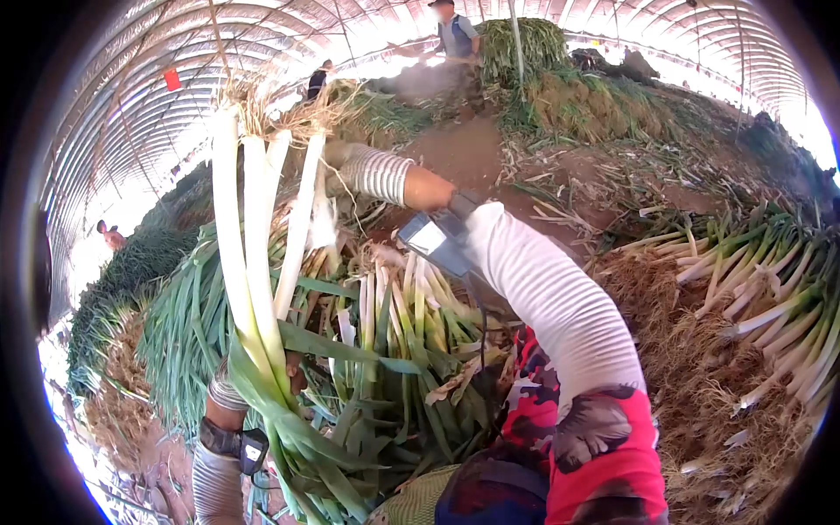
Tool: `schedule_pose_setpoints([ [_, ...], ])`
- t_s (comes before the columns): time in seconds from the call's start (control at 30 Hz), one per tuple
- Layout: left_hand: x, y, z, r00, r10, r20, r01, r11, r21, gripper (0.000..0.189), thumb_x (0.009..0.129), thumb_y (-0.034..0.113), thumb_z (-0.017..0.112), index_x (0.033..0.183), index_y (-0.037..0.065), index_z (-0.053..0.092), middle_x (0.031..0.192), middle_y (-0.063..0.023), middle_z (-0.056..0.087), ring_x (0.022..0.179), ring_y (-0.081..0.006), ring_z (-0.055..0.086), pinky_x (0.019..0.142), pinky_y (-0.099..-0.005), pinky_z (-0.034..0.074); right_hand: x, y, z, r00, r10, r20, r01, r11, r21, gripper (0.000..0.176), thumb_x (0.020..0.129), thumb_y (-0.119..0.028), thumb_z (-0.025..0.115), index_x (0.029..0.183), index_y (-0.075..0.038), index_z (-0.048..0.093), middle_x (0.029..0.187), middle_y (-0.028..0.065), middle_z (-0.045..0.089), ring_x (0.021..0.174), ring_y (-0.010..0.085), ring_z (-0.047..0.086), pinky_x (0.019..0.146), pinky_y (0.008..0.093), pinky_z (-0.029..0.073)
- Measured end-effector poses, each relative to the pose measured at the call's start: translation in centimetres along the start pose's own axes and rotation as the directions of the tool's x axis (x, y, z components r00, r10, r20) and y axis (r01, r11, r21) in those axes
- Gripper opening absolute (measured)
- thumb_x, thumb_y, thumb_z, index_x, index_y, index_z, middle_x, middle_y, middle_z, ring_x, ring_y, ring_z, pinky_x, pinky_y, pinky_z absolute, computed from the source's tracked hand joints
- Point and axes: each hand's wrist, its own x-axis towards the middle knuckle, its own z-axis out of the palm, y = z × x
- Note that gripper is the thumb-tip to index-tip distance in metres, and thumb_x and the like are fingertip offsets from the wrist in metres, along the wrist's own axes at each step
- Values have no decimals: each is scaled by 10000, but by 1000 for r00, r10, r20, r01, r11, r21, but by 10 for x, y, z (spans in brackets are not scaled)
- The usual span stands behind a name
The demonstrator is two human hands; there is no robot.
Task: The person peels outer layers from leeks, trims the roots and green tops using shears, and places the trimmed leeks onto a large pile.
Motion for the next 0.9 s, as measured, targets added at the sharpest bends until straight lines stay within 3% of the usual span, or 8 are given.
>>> schedule_pose_setpoints([
  [0.17,-17,-9,-21,948,145,284,-152,988,2,587,755,360,632,1215,49,439,922,-210,559,789,-349,572,683,-459,499,37,36,-68,904,199,-380,-386,763,-519,359,842,-239,598,1116,-9,574,825,137,625,685,190,628,623,358,558],
  [0.2,-22,-8,-24,973,138,186,-137,990,-19,624,730,368,657,1221,55,433,934,-200,550,795,-344,564,690,-458,494,44,67,-92,886,184,-427,-46,949,313,325,824,-212,615,1084,-17,599,849,150,637,694,212,636,618,392,548],
  [0.33,-20,-2,-30,987,155,36,-156,987,38,719,611,260,760,1215,58,428,919,-155,541,749,-302,560,689,-444,483,25,89,-74,904,363,225,-28,576,-817,457,765,-276,667,1097,25,577,903,190,644,702,234,634,605,357,532],
  [0.53,21,1,-36,989,147,19,-148,986,72,704,639,287,747,1213,30,431,834,-152,574,677,-288,587,570,-394,512,-69,10,88,778,1,628,61,995,-77,1030,689,-253,741,1437,-87,53,1440,231,199,1271,356,343,1067,405,308],
  [0.67,21,7,-55,957,170,235,-242,915,322,595,826,362,579,1270,12,394,985,-195,581,839,-277,596,679,-394,523,-76,-33,126,653,139,745,-120,990,-79,634,726,-202,712,1275,-29,446,1073,251,582,1002,276,591,796,368,521],
  [0.77,5,34,-85,956,173,236,-292,647,705,548,842,321,579,1245,-17,424,1038,-190,596,929,-258,599,763,-369,526,-31,67,85,880,-264,396,402,857,-323,316,865,-136,540,1155,-11,559,1021,132,647,867,224,630,751,301,505],
  [0.83,-6,53,-111,958,196,211,-287,702,652,469,787,199,646,1161,-48,507,993,-161,631,891,-249,623,792,-338,536,-19,97,12,921,387,44,-390,917,88,288,884,-147,501,1122,0,569,1004,181,638,841,281,639,729,347,516],
  [0.9,-27,69,-97,918,393,61,-392,866,311,399,779,151,664,1091,-77,565,977,-166,647,867,-253,632,805,-327,542,-29,92,-12,902,429,-49,-269,468,-842,402,841,-231,546,1172,-5,519,1027,242,611,942,347,608,830,403,493],
])
